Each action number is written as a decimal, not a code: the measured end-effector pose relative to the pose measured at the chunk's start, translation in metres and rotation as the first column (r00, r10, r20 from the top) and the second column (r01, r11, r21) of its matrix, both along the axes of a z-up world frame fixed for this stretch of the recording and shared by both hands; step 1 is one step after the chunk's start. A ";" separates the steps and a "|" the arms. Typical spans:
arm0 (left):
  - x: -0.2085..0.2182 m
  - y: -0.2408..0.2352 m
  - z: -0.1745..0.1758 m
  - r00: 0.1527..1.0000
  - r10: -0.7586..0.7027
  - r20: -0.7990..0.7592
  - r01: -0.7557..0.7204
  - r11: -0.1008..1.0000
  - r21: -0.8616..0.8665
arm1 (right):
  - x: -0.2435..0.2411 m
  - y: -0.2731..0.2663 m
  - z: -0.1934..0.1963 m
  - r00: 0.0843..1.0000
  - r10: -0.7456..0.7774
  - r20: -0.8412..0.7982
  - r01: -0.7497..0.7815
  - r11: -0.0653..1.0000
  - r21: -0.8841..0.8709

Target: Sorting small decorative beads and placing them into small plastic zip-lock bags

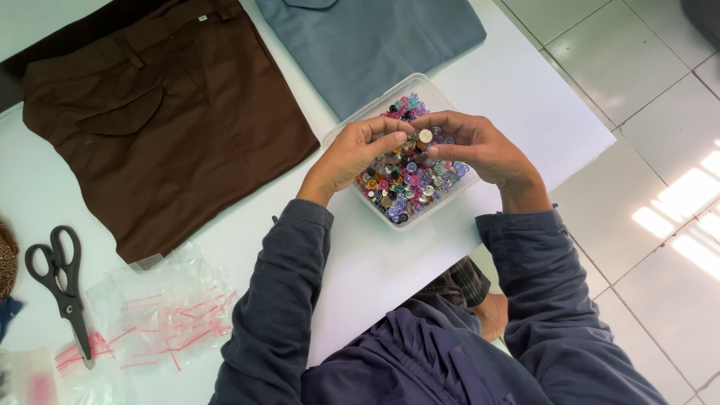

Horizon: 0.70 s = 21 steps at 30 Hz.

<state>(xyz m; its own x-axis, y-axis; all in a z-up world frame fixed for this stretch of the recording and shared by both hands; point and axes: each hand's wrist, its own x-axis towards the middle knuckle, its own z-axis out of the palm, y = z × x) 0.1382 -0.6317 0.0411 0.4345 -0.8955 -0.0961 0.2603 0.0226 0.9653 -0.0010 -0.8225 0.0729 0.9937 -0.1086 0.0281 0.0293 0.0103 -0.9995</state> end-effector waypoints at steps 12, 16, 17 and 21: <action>-0.001 -0.007 -0.012 0.913 0.267 0.309 -0.267 0.963 -0.045 | 0.006 0.000 -0.011 0.985 -0.106 0.134 0.119 0.989 -0.093; -0.004 -0.013 -0.017 0.826 0.252 0.504 -0.331 0.941 0.072 | 0.007 0.010 -0.007 0.984 -0.139 0.111 0.168 0.931 -0.324; -0.002 -0.017 -0.023 0.812 0.225 0.539 -0.337 0.934 0.117 | 0.009 0.009 -0.012 0.988 -0.146 0.057 0.154 0.847 -0.509; -0.011 -0.015 0.012 0.820 0.045 0.571 -0.273 0.906 0.322 | 0.014 0.032 0.011 0.974 -0.158 -0.162 -0.042 0.577 -0.816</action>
